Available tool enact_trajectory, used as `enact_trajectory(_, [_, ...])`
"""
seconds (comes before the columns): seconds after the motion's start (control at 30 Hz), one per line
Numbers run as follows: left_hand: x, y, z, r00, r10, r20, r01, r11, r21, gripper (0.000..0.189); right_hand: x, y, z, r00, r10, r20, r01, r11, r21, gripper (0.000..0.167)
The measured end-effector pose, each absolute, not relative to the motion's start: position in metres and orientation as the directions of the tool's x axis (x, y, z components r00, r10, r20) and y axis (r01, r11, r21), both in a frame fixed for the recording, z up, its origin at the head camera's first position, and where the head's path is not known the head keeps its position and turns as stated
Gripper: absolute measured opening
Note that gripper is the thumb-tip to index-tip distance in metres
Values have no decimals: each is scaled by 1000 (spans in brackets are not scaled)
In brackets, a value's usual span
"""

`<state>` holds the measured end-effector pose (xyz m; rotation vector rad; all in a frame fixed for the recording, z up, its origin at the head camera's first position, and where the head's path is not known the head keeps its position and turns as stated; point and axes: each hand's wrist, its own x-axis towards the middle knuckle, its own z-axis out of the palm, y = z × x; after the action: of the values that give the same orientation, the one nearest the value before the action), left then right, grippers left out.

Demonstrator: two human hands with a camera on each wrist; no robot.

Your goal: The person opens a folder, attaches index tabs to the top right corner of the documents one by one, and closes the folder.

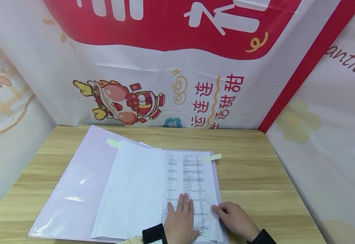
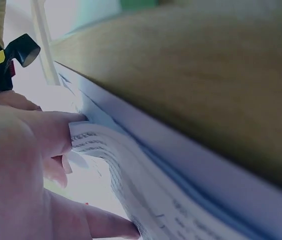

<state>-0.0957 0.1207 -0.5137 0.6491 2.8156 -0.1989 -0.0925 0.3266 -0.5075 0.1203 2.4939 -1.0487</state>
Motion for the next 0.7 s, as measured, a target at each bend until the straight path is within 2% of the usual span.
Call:
enact_trajectory(0.2, [-95, 121, -513, -869, 403, -287, 442, 893, -85, 98, -96, 327, -504, -897, -119, -426, 248, 663, -706, 32])
enact_trajectory(0.33, [-96, 116, -512, -842, 448, -301, 483, 875, -46, 105, -97, 328, -500, -877, -132, -461, 302, 595, -745, 34])
enact_trajectory(0.53, [-100, 100, -511, -759, 592, -271, 583, 803, 122, 104, -100, 326, -491, -870, -157, -468, 335, 508, -793, 40])
enact_trajectory(0.7, [-100, 91, -506, -714, 650, -259, 587, 758, 284, 90, -101, 323, -488, -866, -194, -462, 359, 404, -842, 39])
